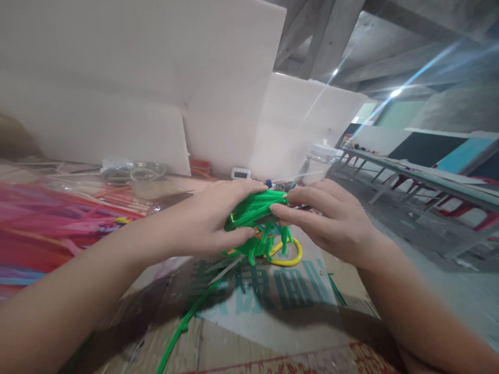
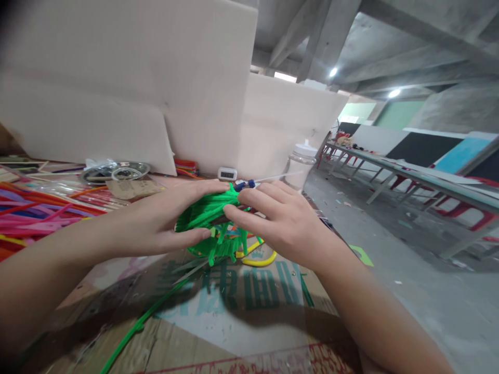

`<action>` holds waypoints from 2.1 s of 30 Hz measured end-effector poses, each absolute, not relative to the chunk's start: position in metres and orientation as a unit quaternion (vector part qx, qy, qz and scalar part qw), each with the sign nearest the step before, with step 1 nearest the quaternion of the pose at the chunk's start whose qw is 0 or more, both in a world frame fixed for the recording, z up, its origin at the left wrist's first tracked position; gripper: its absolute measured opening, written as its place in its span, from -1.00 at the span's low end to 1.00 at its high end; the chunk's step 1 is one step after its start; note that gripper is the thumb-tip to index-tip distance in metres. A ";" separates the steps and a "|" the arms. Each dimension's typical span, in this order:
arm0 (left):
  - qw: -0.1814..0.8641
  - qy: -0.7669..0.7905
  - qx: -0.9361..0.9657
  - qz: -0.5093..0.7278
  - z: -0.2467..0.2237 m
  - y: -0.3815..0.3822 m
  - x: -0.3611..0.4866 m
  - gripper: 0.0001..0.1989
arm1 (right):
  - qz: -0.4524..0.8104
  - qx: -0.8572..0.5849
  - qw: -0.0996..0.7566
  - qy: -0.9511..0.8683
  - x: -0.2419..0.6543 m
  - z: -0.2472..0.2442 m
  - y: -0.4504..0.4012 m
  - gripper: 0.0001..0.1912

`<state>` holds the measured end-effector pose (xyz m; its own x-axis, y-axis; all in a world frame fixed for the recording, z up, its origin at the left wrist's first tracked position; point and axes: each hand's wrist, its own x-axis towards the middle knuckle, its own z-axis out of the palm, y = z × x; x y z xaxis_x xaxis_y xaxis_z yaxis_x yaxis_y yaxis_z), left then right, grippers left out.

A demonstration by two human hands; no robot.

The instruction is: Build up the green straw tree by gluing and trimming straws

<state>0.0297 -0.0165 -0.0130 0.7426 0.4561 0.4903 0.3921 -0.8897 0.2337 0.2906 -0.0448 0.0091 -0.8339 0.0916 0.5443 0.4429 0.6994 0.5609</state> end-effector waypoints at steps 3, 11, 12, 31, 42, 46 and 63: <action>0.055 0.227 0.933 0.275 -0.014 -0.016 0.029 -0.34 | -0.356 -0.151 0.249 -0.888 0.291 0.010 -0.044 -0.76; 0.050 0.228 0.933 0.274 -0.013 -0.017 0.030 -0.34 | -0.358 -0.151 0.241 -0.889 0.292 0.010 -0.045 -0.76; 0.051 0.227 0.933 0.274 -0.013 -0.017 0.031 -0.35 | -0.358 -0.151 0.240 -0.890 0.292 0.009 -0.045 -0.75; 0.044 0.234 0.931 0.278 -0.015 -0.015 0.029 -0.33 | -0.343 -0.160 0.263 -0.887 0.293 0.014 -0.048 -0.79; 0.053 0.229 0.931 0.279 -0.016 -0.014 0.028 -0.32 | -0.369 -0.164 0.247 -0.881 0.297 0.015 -0.050 -0.75; 0.046 0.230 0.932 0.277 -0.015 -0.014 0.028 -0.33 | -0.372 -0.167 0.247 -0.879 0.298 0.016 -0.049 -0.75; 0.033 0.220 0.936 0.273 -0.014 -0.014 0.028 -0.37 | -0.352 -0.148 0.260 -0.887 0.298 0.016 -0.044 -0.78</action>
<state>0.0278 -0.0144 -0.0143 0.7543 0.4296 0.4965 0.3939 -0.9011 0.1813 0.2983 -0.0443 0.0159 -0.8212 0.0794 0.5650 0.4453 0.7084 0.5476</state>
